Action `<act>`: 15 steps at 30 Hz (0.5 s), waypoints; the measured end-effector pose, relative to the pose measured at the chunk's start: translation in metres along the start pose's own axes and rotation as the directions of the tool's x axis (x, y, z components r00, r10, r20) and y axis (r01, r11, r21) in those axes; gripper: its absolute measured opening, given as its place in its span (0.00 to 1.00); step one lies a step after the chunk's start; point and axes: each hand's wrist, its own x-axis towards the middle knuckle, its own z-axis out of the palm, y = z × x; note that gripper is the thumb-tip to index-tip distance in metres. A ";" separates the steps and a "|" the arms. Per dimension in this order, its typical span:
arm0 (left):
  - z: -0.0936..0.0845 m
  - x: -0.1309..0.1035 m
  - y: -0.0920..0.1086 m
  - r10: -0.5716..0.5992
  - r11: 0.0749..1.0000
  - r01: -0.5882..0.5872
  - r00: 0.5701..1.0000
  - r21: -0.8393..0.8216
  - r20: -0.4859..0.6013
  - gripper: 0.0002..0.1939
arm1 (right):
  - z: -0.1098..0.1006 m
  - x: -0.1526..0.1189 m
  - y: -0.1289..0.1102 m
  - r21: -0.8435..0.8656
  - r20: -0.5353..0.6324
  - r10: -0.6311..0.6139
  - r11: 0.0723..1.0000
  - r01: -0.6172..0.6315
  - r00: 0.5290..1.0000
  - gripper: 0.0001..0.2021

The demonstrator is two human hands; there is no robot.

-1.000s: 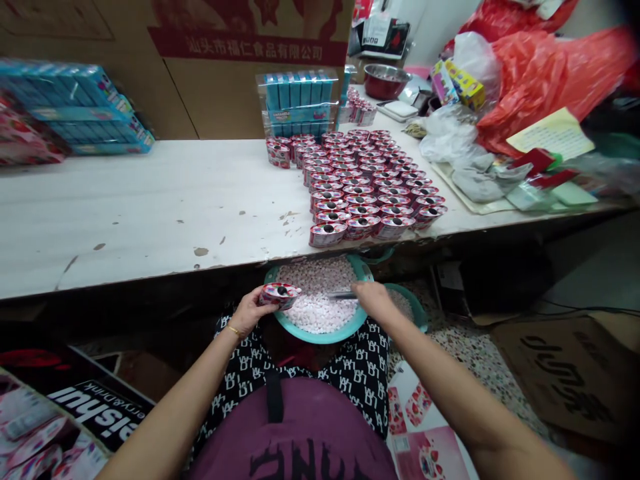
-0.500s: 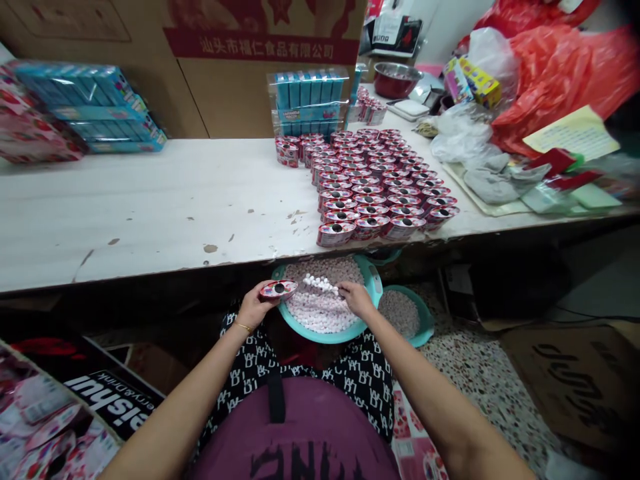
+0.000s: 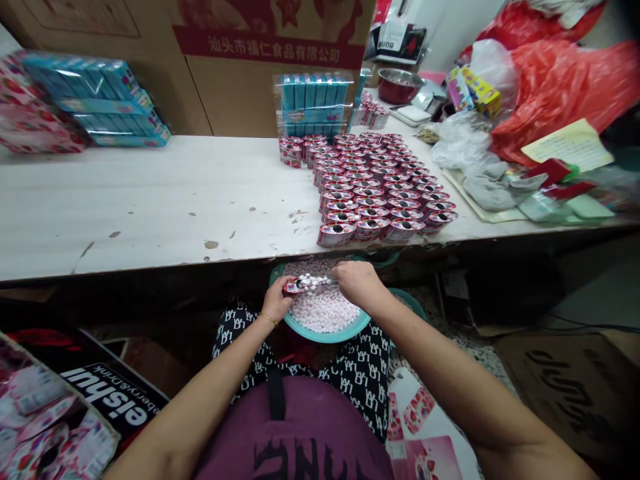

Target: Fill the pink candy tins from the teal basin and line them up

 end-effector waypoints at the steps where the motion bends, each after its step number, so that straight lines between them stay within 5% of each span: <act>1: 0.000 0.000 0.000 0.000 1.000 0.000 1.000 0.015 -0.007 0.18 | -0.002 0.001 -0.002 -0.011 -0.007 -0.009 1.000 0.009 1.000 0.14; 10: 0.006 0.003 -0.001 0.005 0.999 -0.005 1.000 0.038 -0.009 0.17 | -0.002 -0.008 -0.004 -0.058 -0.015 -0.041 0.998 0.040 0.999 0.14; 15: -0.002 0.004 -0.007 -0.054 0.990 0.054 0.999 -0.127 0.001 0.21 | 0.036 -0.026 0.029 -0.029 0.041 0.130 0.991 -0.129 0.991 0.15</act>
